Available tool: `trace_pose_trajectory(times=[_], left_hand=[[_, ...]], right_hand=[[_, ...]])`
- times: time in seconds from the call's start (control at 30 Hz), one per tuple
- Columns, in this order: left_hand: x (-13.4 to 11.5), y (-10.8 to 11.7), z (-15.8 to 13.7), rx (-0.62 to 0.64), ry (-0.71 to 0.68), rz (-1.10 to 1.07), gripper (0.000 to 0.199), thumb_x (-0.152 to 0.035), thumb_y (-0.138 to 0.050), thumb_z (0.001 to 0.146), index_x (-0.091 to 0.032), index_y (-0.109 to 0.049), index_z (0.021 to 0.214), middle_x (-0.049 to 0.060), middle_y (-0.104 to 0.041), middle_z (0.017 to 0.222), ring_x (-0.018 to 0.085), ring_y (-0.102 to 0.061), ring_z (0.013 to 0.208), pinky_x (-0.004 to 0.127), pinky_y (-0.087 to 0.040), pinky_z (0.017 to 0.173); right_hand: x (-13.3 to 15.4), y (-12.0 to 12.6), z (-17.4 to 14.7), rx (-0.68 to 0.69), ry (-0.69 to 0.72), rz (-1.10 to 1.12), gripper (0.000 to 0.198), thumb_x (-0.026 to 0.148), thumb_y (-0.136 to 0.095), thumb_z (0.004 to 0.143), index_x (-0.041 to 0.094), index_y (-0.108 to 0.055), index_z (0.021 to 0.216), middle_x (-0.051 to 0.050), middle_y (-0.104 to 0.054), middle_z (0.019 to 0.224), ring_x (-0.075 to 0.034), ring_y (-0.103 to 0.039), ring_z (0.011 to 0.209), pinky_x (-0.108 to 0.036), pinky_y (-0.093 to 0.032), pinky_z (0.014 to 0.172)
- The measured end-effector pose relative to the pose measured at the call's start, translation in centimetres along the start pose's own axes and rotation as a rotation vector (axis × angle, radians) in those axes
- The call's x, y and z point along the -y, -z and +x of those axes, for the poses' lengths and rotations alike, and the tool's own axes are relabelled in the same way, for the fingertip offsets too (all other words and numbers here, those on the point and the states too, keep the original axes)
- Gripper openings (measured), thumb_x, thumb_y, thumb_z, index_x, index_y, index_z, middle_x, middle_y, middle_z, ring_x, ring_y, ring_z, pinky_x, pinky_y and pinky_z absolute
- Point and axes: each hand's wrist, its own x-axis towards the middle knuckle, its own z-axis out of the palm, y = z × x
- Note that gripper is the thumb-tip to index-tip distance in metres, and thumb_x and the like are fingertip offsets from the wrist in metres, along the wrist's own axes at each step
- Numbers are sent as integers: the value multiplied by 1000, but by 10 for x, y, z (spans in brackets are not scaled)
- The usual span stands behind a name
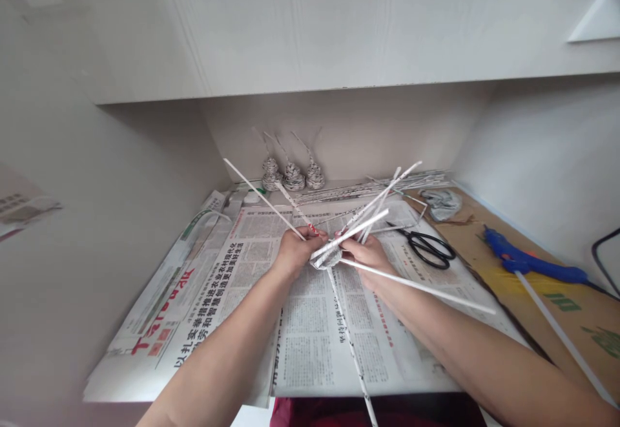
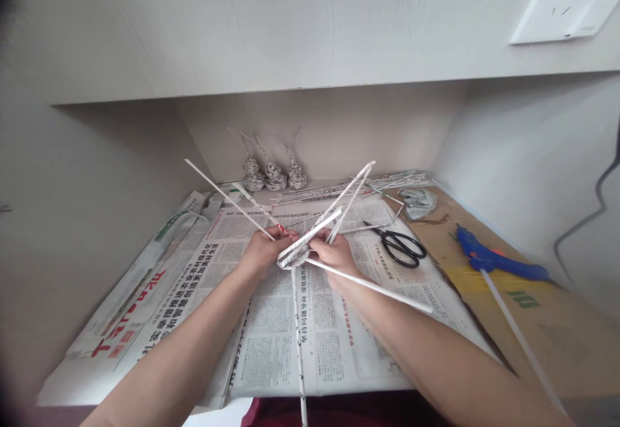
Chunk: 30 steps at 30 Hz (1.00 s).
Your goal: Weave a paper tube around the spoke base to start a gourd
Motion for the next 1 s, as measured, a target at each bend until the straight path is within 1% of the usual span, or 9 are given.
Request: trace_pose_trajectory(times=[0.1, 0.2, 0.37, 0.43, 0.5, 0.6, 0.8, 0.9, 1.0], left_hand=[[0, 0, -1, 43, -23, 35, 24, -28, -74, 56, -14, -69, 74, 3, -66, 65, 14, -58, 54, 24, -46, 53], [-1, -1, -3, 79, -57, 102, 21, -30, -72, 58, -14, -69, 73, 4, -66, 65, 14, -58, 55, 24, -45, 53], [-3, -3, -6, 68, -130, 271, 22, -29, -71, 59, -12, -70, 72, 5, -66, 65, 16, -59, 58, 25, -44, 55], [-3, -2, -5, 57, -136, 268, 23, -30, -71, 59, -12, -70, 73, 5, -67, 65, 16, -59, 58, 25, -44, 55], [-3, -2, -5, 40, -115, 211, 24, -32, -72, 58, -13, -69, 74, 4, -66, 64, 16, -59, 56, 26, -44, 55], [-2, -2, -3, 13, -103, 144, 24, -34, -73, 57, -14, -66, 69, 2, -63, 60, 14, -56, 52, 25, -43, 52], [1, -1, -1, -27, -168, 219, 25, -36, -69, 62, -15, -55, 62, -1, -56, 53, 10, -48, 48, 22, -36, 48], [3, -1, 0, -50, -151, 263, 23, -34, -67, 64, -15, -55, 64, -1, -55, 54, 10, -48, 49, 21, -35, 48], [3, -2, 0, -64, -140, 218, 23, -32, -69, 62, -15, -53, 64, -3, -53, 52, 9, -46, 47, 21, -34, 47]], right_hand=[[1, 1, 0, -5, 5, 29, 28, 24, -79, 48, 17, -59, 67, 2, -61, 55, -18, -61, 53, -28, -50, 48], [-1, 3, 3, -12, 4, 47, 34, 25, -80, 48, 17, -60, 73, 2, -61, 54, -16, -58, 50, -27, -49, 45], [-6, 6, 8, -24, 42, -18, 37, 30, -80, 52, 15, -63, 82, 2, -61, 56, -13, -56, 46, -24, -48, 43], [-7, 6, 7, 13, 60, -40, 38, 28, -79, 51, 16, -64, 84, 1, -64, 60, -14, -59, 50, -26, -49, 47], [-7, 5, 5, 31, 62, -40, 38, 24, -79, 50, 15, -64, 84, 0, -66, 62, -16, -61, 53, -27, -51, 50], [-4, 2, 2, 11, 52, -29, 38, 20, -78, 49, 15, -64, 84, 0, -65, 60, -17, -61, 52, -27, -50, 49], [-2, 4, 4, 4, 35, -87, 37, 19, -75, 51, 14, -64, 86, 1, -61, 57, -13, -56, 48, -25, -47, 46], [-6, 7, 7, 34, 74, -134, 34, 20, -71, 55, 14, -65, 87, 1, -62, 60, -13, -56, 49, -25, -45, 47], [-11, 10, 10, 56, 145, -199, 30, 21, -69, 58, 15, -66, 88, -1, -63, 67, -13, -57, 53, -24, -45, 48]])
